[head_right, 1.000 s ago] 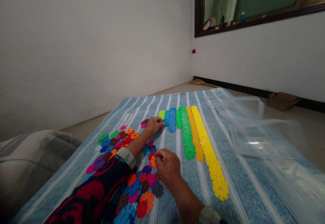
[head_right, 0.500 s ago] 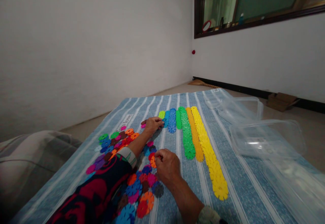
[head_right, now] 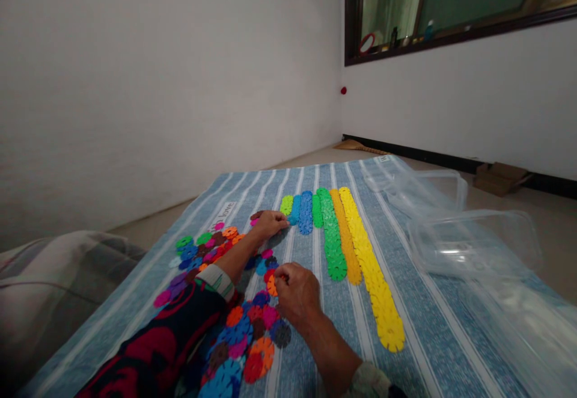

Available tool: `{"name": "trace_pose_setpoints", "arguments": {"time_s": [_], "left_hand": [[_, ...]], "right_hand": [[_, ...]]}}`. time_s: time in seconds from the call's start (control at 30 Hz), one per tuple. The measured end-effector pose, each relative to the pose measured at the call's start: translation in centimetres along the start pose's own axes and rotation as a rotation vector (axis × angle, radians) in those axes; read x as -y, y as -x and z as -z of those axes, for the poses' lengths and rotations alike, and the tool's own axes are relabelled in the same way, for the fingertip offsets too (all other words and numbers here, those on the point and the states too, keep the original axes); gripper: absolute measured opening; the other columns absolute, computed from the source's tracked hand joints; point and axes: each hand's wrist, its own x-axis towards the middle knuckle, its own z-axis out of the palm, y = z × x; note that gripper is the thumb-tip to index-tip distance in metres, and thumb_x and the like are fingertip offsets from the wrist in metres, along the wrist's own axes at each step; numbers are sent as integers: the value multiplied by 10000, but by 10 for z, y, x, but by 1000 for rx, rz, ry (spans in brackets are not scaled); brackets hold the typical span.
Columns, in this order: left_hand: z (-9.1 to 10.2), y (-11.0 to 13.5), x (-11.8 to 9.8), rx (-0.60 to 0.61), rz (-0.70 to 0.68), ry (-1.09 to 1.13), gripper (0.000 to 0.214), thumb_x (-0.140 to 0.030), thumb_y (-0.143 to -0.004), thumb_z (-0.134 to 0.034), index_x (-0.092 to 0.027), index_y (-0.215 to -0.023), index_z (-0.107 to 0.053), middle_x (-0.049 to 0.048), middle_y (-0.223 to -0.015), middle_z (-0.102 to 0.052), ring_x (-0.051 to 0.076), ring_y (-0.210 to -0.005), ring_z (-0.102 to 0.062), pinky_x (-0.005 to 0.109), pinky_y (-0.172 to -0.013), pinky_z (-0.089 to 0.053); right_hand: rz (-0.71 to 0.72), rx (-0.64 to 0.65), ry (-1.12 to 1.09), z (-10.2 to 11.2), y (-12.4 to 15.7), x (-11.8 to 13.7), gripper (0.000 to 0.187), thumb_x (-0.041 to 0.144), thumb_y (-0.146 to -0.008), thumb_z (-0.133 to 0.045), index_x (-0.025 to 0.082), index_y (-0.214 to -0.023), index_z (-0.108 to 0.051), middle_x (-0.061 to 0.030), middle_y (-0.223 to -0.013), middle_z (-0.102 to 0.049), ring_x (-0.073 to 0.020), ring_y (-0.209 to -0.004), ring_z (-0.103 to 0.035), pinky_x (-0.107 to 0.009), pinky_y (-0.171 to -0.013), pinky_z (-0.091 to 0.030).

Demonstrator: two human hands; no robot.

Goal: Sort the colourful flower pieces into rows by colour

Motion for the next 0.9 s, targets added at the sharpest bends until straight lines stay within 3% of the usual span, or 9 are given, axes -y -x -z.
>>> {"name": "trace_pose_setpoints", "arguments": {"time_s": [0.13,0.37,0.9], "left_hand": [[0,-1,-8,-11,9,-166,37,-170,-670,-682,-146,-681,-708,-15,-564,-615,128,-584,-576,225,-582,-408],[-6,2,-18,-28,22,-379,151,-255,-609,-773,-162,-713,-716,62,-749,-703,221,-791,-649,272,-714,-445],[-14,3,-20,-86,13,-430,148,-246,-702,-711,-162,-823,-721,86,-865,-721,222,-872,-647,277,-751,-445]], "right_hand": [[6,2,-9,0,0,1,198,132,-748,-562,216,-784,-738,-1,-819,-724,-134,-754,-649,-207,-685,-428],[18,0,18,1,0,1,199,136,-748,-563,231,-780,-734,8,-814,-723,-136,-755,-648,-214,-695,-424],[18,-1,21,1,0,1,207,135,-752,-568,240,-789,-742,12,-841,-737,-135,-761,-654,-211,-700,-435]]}}
